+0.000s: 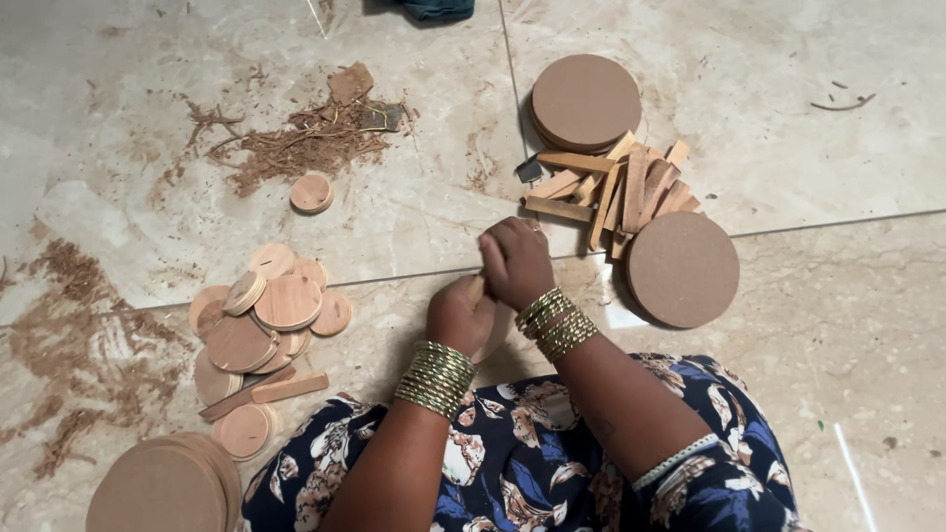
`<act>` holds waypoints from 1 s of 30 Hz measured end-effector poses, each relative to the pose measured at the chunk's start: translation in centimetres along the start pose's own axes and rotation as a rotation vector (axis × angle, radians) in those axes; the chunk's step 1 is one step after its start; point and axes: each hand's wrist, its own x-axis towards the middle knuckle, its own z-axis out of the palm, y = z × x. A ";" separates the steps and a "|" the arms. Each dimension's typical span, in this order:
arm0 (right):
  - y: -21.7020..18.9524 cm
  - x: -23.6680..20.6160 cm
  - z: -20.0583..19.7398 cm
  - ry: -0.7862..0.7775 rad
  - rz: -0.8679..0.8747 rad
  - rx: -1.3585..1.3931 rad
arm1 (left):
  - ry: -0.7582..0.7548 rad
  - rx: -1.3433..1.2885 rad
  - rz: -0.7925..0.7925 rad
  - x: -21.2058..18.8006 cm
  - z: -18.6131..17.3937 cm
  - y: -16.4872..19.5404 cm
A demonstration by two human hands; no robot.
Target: The person sits on the tiled floor and sorts small wooden craft pieces. They pick up round wooden discs one at a time, stack them into piles, and handle short wooden sticks, moving pieces between piles on the floor.
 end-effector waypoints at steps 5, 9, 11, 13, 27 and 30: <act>5.2 0.2 0.3 0.033 0.610 0.163 | 0.063 0.124 0.079 -0.7 0.9 0.3; 6.1 -0.1 0.8 0.090 1.084 0.557 | 0.142 0.140 0.078 -0.7 1.4 0.8; 4.3 -0.7 1.5 0.110 1.202 0.749 | 0.057 0.157 0.002 -0.8 1.7 1.0; 1.8 -1.3 2.3 0.120 1.140 0.789 | 0.027 0.133 0.025 -1.0 1.9 1.0; 1.1 -3.3 4.0 0.004 0.959 0.478 | 0.154 -0.096 0.059 -1.0 2.3 0.0; 0.8 -2.6 3.4 0.081 1.026 0.735 | 0.185 -0.056 0.097 -0.8 2.2 -0.2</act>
